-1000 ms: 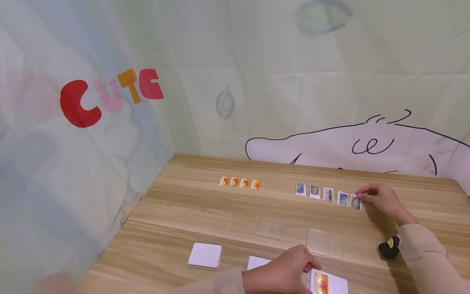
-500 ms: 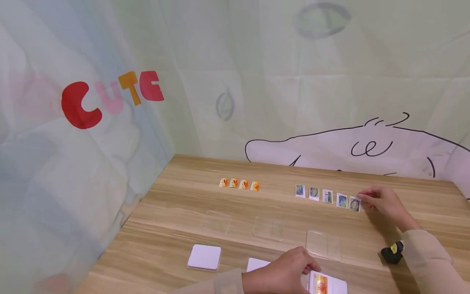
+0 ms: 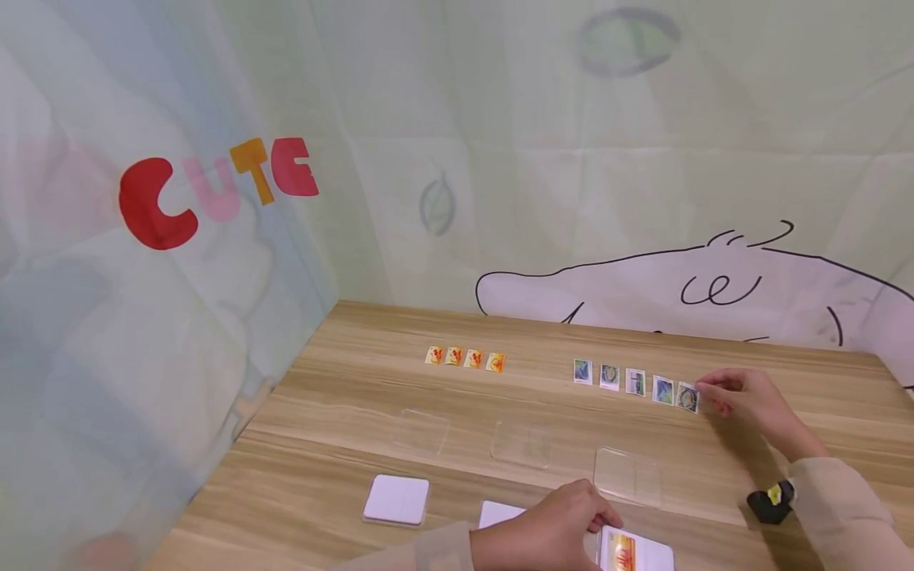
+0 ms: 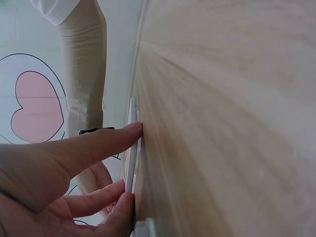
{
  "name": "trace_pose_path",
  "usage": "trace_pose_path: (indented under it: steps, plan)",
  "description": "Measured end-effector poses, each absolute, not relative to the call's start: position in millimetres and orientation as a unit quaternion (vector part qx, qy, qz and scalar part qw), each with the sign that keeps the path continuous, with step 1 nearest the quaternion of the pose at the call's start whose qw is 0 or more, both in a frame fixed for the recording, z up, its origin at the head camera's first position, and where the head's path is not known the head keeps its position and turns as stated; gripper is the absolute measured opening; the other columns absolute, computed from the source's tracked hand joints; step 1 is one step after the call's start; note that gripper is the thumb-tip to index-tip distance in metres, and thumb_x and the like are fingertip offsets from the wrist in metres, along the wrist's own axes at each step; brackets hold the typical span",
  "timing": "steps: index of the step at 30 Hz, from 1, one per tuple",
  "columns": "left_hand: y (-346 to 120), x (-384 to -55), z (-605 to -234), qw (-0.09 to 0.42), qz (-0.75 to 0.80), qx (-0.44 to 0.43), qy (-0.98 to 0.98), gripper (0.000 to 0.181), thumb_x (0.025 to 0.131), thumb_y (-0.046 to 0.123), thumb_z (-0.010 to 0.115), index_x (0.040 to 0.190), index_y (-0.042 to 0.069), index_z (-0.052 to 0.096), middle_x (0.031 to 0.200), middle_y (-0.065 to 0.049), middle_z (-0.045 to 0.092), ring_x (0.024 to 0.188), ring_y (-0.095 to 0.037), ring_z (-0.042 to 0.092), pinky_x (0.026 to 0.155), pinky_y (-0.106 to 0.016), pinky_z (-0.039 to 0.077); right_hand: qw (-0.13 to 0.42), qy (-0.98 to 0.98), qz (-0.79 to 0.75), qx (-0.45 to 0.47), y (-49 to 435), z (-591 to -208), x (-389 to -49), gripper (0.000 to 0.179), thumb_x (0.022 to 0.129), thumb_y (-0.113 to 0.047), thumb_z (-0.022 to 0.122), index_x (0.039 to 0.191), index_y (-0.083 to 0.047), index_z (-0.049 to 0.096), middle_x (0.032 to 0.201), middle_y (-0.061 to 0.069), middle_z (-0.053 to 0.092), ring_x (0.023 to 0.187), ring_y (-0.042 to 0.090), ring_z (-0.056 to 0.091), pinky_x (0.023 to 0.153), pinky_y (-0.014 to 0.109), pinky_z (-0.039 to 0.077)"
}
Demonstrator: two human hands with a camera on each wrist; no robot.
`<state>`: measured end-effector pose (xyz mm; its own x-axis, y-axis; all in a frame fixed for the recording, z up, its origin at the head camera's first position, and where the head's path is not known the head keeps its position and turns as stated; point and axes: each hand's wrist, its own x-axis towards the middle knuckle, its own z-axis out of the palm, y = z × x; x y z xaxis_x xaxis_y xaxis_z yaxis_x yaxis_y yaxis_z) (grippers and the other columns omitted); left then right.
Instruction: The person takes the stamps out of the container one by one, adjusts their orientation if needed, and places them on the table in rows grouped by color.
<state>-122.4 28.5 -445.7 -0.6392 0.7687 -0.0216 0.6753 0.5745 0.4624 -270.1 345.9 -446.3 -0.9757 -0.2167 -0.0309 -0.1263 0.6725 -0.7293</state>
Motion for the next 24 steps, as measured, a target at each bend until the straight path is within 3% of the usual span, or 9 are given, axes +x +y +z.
trace_pose_path:
  steps: [24]
  plan:
    - [29.1,-121.8,-446.0,0.113,0.214,0.404,0.882,0.047,0.068,0.033,0.092,0.11,0.017,0.077,0.087,0.019,0.067,0.078,0.009,0.038,0.069,-0.008,0.031,0.068,0.906,-0.402,-0.111,342.1,-439.1,-249.0,0.037,0.103,-0.02,0.057,0.115,0.015,0.061,0.077,0.005,0.06,0.067,0.013,0.052,0.059,0.027,0.046]
